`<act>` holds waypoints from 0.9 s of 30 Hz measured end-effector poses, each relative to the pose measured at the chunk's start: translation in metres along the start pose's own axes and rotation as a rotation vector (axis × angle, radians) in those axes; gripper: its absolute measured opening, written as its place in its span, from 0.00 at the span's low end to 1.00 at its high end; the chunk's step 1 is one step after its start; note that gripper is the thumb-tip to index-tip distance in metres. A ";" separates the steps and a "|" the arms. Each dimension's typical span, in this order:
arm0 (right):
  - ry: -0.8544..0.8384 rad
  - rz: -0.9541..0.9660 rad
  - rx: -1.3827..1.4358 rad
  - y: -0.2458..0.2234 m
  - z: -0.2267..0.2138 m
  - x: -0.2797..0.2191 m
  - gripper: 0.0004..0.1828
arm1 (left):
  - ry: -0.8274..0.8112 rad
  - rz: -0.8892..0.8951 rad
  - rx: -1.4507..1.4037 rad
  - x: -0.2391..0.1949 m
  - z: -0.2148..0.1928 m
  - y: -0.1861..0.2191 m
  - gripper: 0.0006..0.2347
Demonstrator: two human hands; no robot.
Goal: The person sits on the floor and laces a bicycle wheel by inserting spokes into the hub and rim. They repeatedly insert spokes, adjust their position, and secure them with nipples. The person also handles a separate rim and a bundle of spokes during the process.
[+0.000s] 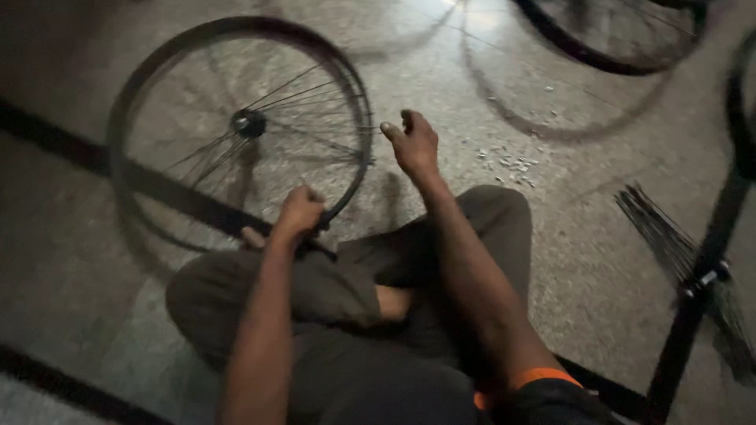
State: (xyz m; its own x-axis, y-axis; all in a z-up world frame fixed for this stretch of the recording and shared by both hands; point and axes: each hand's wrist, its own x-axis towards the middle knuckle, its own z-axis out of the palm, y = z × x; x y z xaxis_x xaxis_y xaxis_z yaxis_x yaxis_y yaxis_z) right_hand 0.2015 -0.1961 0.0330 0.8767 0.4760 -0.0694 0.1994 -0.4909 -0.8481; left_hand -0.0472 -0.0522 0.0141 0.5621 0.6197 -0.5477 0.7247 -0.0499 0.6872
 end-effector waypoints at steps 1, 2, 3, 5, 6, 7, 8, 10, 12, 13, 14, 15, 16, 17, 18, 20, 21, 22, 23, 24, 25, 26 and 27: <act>-0.003 -0.079 -0.046 0.004 -0.020 0.006 0.28 | 0.014 0.033 0.069 0.004 0.001 -0.001 0.08; 0.032 -0.128 -0.035 0.015 -0.043 0.011 0.28 | 0.032 0.062 0.131 0.007 0.002 -0.007 0.08; 0.066 -0.179 -0.025 0.032 -0.071 0.013 0.28 | -0.001 0.051 0.104 0.011 0.002 -0.013 0.09; 0.084 -0.182 -0.010 0.073 -0.127 0.015 0.29 | -0.046 0.032 0.043 0.022 0.001 -0.024 0.09; 0.103 -0.247 -0.058 0.097 -0.155 0.011 0.30 | -0.047 0.002 0.051 0.028 0.004 -0.028 0.09; 0.140 -0.248 -0.125 0.124 -0.179 -0.005 0.31 | -0.049 -0.029 0.058 0.032 0.009 -0.031 0.09; 0.137 -0.034 -0.266 0.147 -0.194 -0.011 0.34 | -0.034 -0.062 0.059 0.036 0.008 -0.035 0.09; 0.091 -0.052 -0.487 0.192 -0.212 -0.036 0.42 | 0.077 0.169 0.258 0.041 0.011 -0.036 0.11; 0.111 0.124 -0.479 0.222 -0.203 -0.043 0.36 | 0.072 0.173 0.288 0.039 0.006 -0.033 0.11; 0.124 0.347 -0.331 0.231 -0.194 -0.037 0.33 | 0.003 0.075 0.209 0.035 0.008 -0.029 0.10; 0.140 0.189 -0.488 0.237 -0.185 -0.034 0.35 | -0.073 -0.017 0.132 0.031 0.008 -0.024 0.10; 0.157 0.026 -0.643 0.240 -0.174 -0.032 0.38 | -0.047 -0.062 0.074 0.027 0.007 -0.019 0.10; 0.178 -0.132 -0.797 0.240 -0.167 -0.034 0.44 | -0.028 -0.105 0.020 0.023 0.008 -0.014 0.09; 0.228 -0.204 -0.810 0.238 -0.162 -0.033 0.43 | -0.010 -0.147 -0.035 0.018 0.008 -0.011 0.09; 0.287 -0.273 -0.815 0.231 -0.154 -0.030 0.41 | -0.009 -0.105 0.012 0.017 0.005 -0.006 0.09; 0.322 -0.368 -0.806 0.210 -0.146 -0.019 0.40 | -0.013 -0.023 0.108 0.014 0.003 -0.001 0.08; 0.297 -0.395 -0.792 0.200 -0.146 -0.019 0.41 | -0.007 -0.048 0.089 0.014 0.002 -0.001 0.08; 0.275 -0.426 -0.782 0.188 -0.148 -0.015 0.42 | 0.000 -0.069 0.066 0.016 0.004 0.000 0.08; 0.241 -0.436 -0.712 0.177 -0.149 -0.008 0.40 | 0.006 -0.090 0.042 0.017 0.005 0.000 0.08; 0.207 -0.446 -0.642 0.166 -0.150 -0.003 0.38 | -0.014 -0.068 0.082 0.019 0.004 0.000 0.08; 0.172 -0.458 -0.572 0.156 -0.150 0.002 0.35 | -0.034 -0.047 0.123 0.021 0.003 0.000 0.08; 0.159 -0.516 -0.570 0.151 -0.150 0.002 0.32 | -0.059 -0.031 0.167 0.021 0.003 -0.002 0.08; 0.145 -0.574 -0.567 0.147 -0.150 0.002 0.29 | -0.048 -0.035 0.122 0.020 0.003 -0.003 0.07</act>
State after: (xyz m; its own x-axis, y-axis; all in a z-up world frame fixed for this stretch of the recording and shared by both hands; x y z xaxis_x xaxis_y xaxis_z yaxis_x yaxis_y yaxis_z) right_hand 0.2982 -0.3766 -0.0136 0.6107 0.6855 0.3963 0.7914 -0.5121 -0.3337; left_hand -0.0370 -0.0422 -0.0003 0.5517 0.5847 -0.5948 0.7859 -0.1257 0.6054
